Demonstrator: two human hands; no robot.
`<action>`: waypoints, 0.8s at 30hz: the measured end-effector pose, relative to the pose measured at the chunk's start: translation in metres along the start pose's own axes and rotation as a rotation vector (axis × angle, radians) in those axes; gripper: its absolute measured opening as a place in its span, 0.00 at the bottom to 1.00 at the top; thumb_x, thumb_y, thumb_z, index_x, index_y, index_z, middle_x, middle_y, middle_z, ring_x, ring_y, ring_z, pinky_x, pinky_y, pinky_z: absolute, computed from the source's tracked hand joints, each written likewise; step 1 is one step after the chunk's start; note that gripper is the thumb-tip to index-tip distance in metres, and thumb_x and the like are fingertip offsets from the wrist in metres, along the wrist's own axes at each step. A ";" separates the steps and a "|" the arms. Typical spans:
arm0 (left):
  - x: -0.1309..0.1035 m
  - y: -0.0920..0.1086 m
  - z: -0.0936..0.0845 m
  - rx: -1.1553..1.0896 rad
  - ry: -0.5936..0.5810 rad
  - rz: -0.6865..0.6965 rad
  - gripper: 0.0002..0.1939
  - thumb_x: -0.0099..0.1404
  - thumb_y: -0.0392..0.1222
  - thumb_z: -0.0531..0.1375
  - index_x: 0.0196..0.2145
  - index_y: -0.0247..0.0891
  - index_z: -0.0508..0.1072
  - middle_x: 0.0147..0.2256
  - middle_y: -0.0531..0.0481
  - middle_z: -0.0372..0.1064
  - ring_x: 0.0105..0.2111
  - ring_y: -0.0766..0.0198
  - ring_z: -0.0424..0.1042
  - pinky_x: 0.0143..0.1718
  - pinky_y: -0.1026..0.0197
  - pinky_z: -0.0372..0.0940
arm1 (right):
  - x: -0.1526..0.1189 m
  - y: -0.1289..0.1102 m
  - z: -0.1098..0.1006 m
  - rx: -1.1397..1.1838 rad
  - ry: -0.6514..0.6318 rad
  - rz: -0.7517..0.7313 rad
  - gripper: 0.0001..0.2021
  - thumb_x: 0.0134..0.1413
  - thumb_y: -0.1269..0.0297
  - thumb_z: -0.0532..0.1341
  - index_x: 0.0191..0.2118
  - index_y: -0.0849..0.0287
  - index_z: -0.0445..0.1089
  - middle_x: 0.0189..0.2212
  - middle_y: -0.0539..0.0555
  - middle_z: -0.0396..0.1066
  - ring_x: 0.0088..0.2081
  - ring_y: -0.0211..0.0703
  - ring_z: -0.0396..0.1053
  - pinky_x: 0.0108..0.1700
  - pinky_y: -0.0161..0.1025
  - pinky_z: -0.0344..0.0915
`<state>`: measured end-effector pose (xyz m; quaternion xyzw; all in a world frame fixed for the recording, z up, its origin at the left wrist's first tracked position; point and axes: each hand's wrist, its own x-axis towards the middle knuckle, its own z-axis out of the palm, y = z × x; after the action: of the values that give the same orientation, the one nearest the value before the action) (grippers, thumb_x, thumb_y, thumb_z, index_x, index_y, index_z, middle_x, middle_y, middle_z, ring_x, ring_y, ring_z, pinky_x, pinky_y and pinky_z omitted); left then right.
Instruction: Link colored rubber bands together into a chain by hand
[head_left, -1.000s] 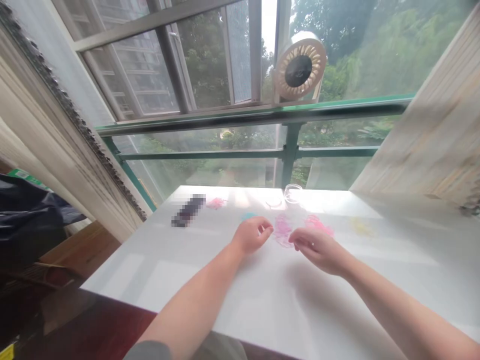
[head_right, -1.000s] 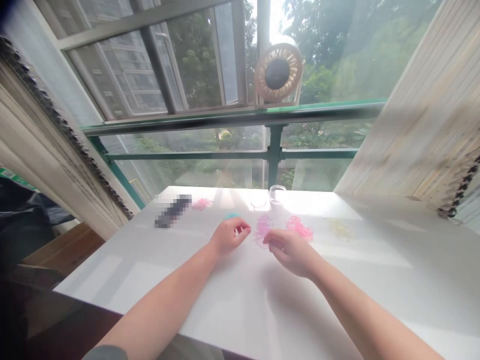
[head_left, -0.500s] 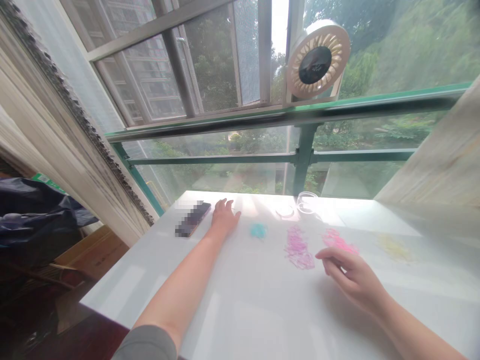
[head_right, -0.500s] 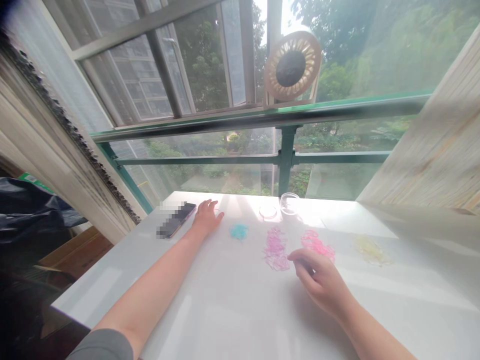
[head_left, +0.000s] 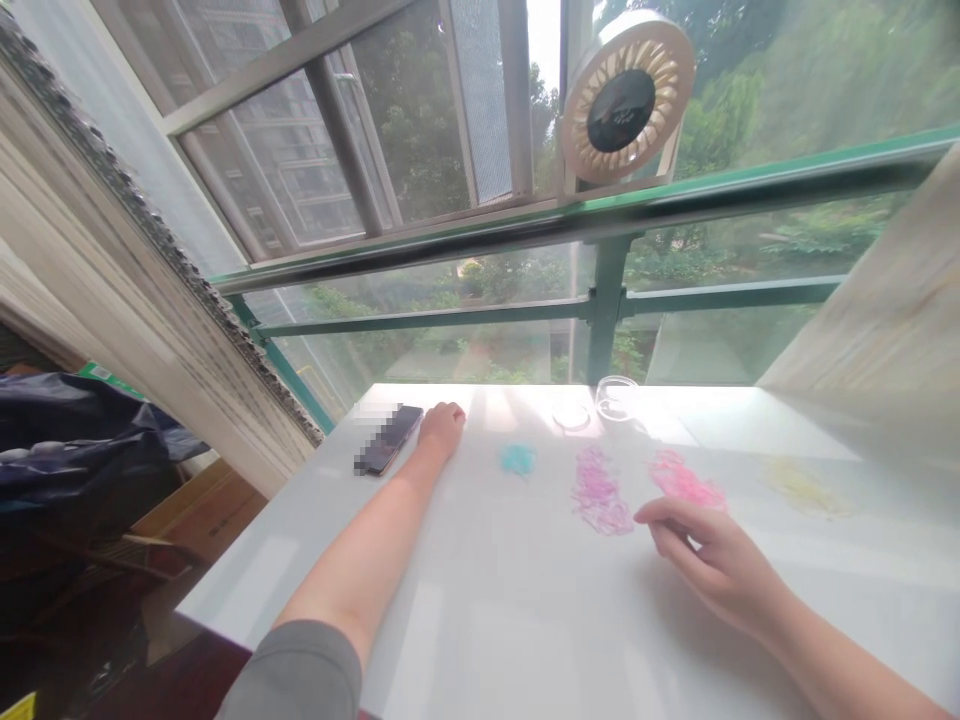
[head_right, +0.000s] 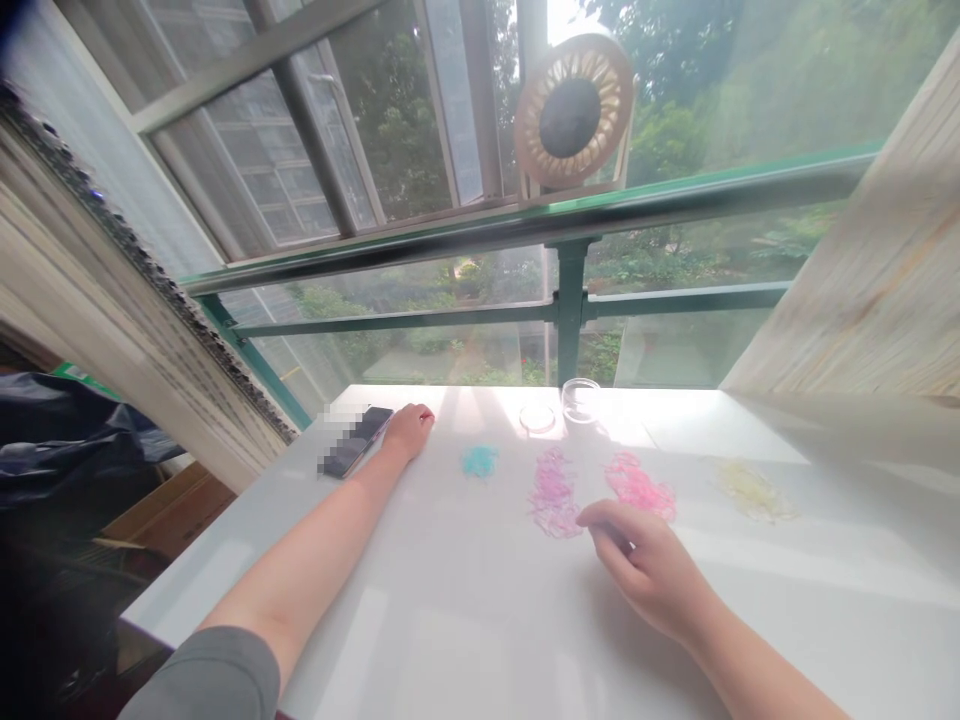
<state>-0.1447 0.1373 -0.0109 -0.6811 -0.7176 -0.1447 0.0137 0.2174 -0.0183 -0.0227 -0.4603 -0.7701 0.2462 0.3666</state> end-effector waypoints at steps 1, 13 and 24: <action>-0.002 -0.001 0.000 -0.009 0.008 0.003 0.11 0.63 0.41 0.51 0.35 0.39 0.73 0.39 0.44 0.69 0.42 0.57 0.67 0.44 0.59 0.60 | 0.000 0.000 0.000 -0.003 0.004 -0.001 0.09 0.53 0.65 0.52 0.35 0.51 0.69 0.21 0.51 0.66 0.21 0.41 0.63 0.23 0.38 0.60; -0.065 -0.003 -0.010 -0.142 0.082 0.115 0.10 0.62 0.39 0.52 0.33 0.37 0.73 0.36 0.44 0.71 0.39 0.58 0.68 0.43 0.58 0.62 | 0.001 -0.012 0.000 0.015 0.003 -0.009 0.09 0.54 0.67 0.51 0.35 0.57 0.68 0.24 0.52 0.68 0.23 0.38 0.62 0.26 0.35 0.60; -0.074 -0.018 -0.036 -0.235 0.131 0.048 0.14 0.62 0.42 0.51 0.42 0.39 0.73 0.45 0.47 0.71 0.46 0.59 0.68 0.48 0.59 0.62 | -0.001 -0.013 -0.001 0.006 0.001 0.004 0.09 0.55 0.66 0.51 0.35 0.57 0.68 0.23 0.51 0.67 0.23 0.37 0.61 0.25 0.35 0.58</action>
<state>-0.1633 0.0568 0.0044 -0.6840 -0.6768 -0.2715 -0.0160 0.2113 -0.0248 -0.0133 -0.4607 -0.7684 0.2491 0.3678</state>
